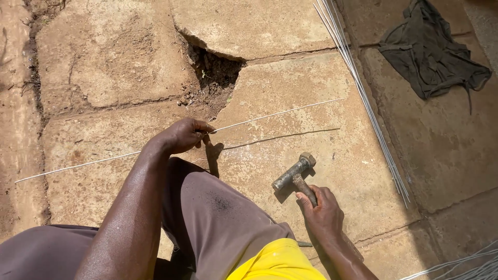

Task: The person sits on a tiled floor and uses a hammer to repeatedly strike a long metal rod, straightening it. After finishing one rod, the person gathers several other rods and stands up.

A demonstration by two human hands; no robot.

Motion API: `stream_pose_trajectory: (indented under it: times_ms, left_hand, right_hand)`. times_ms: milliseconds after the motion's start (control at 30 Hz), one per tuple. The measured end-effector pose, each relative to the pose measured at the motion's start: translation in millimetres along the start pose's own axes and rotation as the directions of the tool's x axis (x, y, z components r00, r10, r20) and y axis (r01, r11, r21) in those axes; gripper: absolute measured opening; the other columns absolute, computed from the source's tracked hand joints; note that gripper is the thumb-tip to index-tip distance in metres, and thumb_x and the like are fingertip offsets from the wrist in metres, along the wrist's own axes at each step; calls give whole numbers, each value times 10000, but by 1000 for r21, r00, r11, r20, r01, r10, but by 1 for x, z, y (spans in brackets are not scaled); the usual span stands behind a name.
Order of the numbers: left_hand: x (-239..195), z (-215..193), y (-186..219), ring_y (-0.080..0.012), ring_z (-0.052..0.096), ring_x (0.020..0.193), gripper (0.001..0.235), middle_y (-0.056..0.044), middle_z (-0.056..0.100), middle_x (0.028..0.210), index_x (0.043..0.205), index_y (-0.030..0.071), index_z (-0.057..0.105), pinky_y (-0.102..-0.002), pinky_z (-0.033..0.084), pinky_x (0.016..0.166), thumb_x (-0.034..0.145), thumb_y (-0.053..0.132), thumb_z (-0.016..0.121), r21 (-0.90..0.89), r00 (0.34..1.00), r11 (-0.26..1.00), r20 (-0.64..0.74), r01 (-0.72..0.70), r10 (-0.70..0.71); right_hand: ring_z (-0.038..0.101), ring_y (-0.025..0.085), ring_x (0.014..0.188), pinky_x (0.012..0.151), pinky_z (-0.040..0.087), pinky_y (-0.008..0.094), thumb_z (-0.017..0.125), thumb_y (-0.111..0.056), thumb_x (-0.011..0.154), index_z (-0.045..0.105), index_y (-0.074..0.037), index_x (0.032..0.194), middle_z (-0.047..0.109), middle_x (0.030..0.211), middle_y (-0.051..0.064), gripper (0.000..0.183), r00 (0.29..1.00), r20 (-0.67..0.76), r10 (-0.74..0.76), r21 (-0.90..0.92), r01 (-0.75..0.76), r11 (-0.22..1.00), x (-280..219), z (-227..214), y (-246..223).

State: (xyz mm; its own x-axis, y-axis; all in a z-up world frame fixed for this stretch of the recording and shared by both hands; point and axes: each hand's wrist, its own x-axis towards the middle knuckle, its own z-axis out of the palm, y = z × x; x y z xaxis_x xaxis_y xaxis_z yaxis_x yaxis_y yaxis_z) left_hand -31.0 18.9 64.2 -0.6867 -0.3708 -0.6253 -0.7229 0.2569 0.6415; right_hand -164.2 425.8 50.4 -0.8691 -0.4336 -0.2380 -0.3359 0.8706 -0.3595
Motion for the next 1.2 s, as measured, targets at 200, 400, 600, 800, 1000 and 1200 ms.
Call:
stream_pose_trajectory:
  times_ms: [200,400,600,800,1000,1200]
  left_hand:
    - [-10,6,31,-136,755,840,385,17,847,1053,1276,260,815,-320,626,779,1022,64,603,148,991,981,-30,-125,130]
    - [-14,27,64,-120,818,853,459,16,866,1026,1210,252,832,-302,683,762,888,-39,683,238,942,915,4,-326,335]
    - [-26,0,64,-214,700,1141,367,-70,742,1248,1396,163,649,-390,593,961,1033,119,684,207,464,809,-730,-550,502]
    - [-24,-35,25,-97,706,667,385,-27,678,938,1341,157,582,-182,551,517,1122,473,562,-503,410,553,-863,-664,-293]
    - [-25,-13,37,-68,444,407,539,68,473,557,856,149,638,-258,341,374,1017,641,489,-627,605,-42,-730,-778,-318]
    - [-28,-22,31,-89,333,377,450,74,371,519,747,217,441,-297,302,368,1092,503,482,-538,531,-98,-758,-837,-379]
  right_hand:
    - [601,188,1052,874,515,354,813,-296,902,770,-189,1123,625,1114,10,250,854,-296,-427,-17,442,897,29,0,-1]
    - [648,199,1099,1011,485,425,643,-364,1030,667,-249,1419,720,1187,8,406,772,-26,-635,9,635,772,88,2,-79]
    - [731,130,659,588,591,304,671,-317,1008,784,-298,1258,845,1107,-53,276,875,-126,-468,157,483,861,72,-12,-98]
    - [777,387,915,777,607,522,627,-346,1061,755,-371,1319,809,919,71,289,854,-143,-501,250,521,816,38,-37,-134]
    - [459,106,453,375,401,304,726,-155,955,597,-355,1523,625,669,-31,616,700,-91,-708,104,714,693,11,7,-149]
    - [482,96,395,317,418,271,670,-187,992,566,-331,1538,817,822,53,573,685,-17,-728,311,696,647,2,12,-162]
